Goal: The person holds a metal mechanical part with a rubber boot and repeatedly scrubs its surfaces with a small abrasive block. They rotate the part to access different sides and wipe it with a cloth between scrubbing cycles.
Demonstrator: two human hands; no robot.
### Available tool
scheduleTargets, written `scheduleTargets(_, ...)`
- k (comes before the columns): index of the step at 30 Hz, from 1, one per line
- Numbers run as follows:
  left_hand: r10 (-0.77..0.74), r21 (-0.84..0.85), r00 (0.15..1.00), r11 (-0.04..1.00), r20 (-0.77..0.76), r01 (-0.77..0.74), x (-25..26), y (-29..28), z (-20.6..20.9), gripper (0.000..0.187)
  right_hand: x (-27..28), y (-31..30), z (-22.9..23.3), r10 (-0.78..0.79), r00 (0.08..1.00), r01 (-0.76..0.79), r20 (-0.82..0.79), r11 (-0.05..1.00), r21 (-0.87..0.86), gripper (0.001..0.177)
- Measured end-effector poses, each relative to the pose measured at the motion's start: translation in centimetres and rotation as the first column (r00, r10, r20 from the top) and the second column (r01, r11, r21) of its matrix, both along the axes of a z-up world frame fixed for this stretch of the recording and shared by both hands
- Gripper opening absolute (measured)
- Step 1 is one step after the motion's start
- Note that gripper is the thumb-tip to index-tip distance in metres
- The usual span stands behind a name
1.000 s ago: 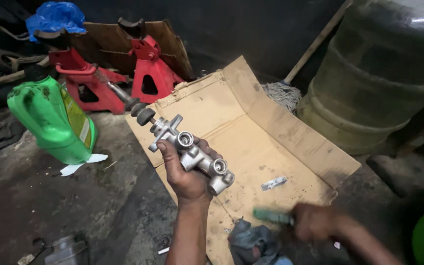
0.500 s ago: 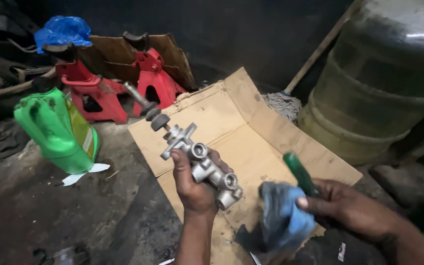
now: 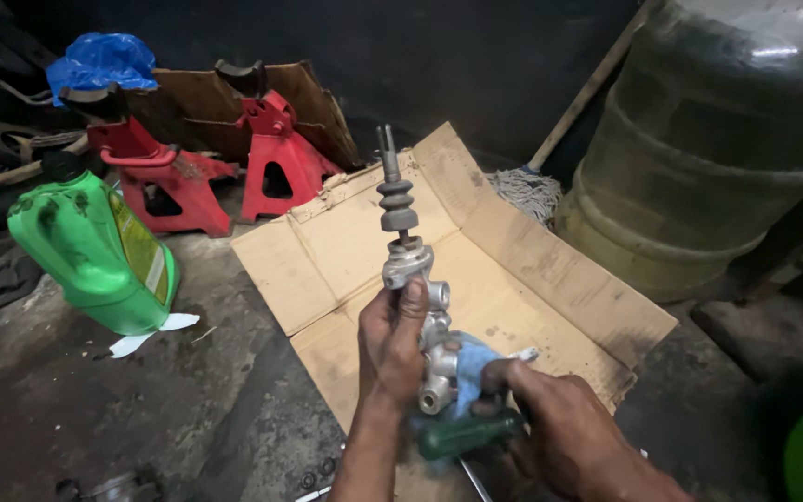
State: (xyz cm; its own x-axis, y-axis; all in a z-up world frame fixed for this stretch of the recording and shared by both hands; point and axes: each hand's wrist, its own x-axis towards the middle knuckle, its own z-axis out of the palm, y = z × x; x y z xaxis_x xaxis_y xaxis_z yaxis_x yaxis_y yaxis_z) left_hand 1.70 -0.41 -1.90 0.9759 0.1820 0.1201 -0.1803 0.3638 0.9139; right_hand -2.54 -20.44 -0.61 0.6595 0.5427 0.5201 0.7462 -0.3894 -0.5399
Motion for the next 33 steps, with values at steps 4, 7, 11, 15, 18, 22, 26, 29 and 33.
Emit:
scheduleTargets(4, -0.02, 0.142, 0.99, 0.99, 0.14, 0.0, -0.5, -1.4, 0.5, 0.039, 0.7, 1.0, -3.6, -0.108, 0.95, 0.212, -0.293, 0.913, 0.35, 0.035)
scheduleTargets(7, 0.029, 0.328, 0.937, 0.933, 0.349, -0.151, -1.6, -3.1, -0.1, 0.04, 1.7, 0.2, -5.2, 0.184, 0.506, 0.563, -0.843, 0.669, 0.484, 0.019)
scheduleTargets(11, 0.064, 0.154, 0.915, 0.979, 0.398, -0.136, -0.7, -4.2, -0.8, 0.042, 3.7, -2.0, -3.1, 0.457, 0.072, 0.796, -0.887, 0.509, 0.327, 0.012)
scheduleTargets(15, 0.192, -0.235, 0.98, 0.956, 0.056, -0.174, 0.3, -4.3, -1.8, 0.051, 4.0, -3.0, 0.6, 0.536, 0.378, 0.55, -0.755, 0.526, 0.648, 0.015)
scheduleTargets(18, 0.186, -0.171, 0.962, 0.973, 0.201, -0.153, 0.5, -4.0, -2.1, 0.047, 3.0, -1.7, 1.3, 0.22, 0.714, 0.255, -0.665, 0.802, 0.54, 0.025)
scheduleTargets(22, 0.197, 0.042, 0.963, 0.977, 0.184, -0.208, -0.7, -5.1, -1.9, 0.046, 1.8, 0.5, -1.1, -0.052, 0.969, 0.147, -0.241, 0.907, 0.394, 0.02)
scheduleTargets(26, 0.168, 0.091, 0.953, 0.976, 0.253, -0.196, -2.2, -6.6, -0.5, 0.047, 3.4, 0.9, -4.2, -0.389, 0.445, 0.679, -0.807, 0.733, 0.021, 0.02)
scheduleTargets(29, 0.034, 0.265, 0.944, 0.956, 0.328, -0.127, -3.2, -7.0, 0.2, 0.049, 6.0, -0.4, -5.4, -0.337, 0.474, 0.602, -0.813, 0.798, 0.02, 0.018)
scheduleTargets(33, 0.036, 0.044, 0.97, 0.998, 0.242, -0.048, -3.2, -7.5, 0.6, 0.046, 7.9, -3.9, -5.2, -0.257, 0.434, 0.651, -0.863, 0.752, 0.103, 0.021)
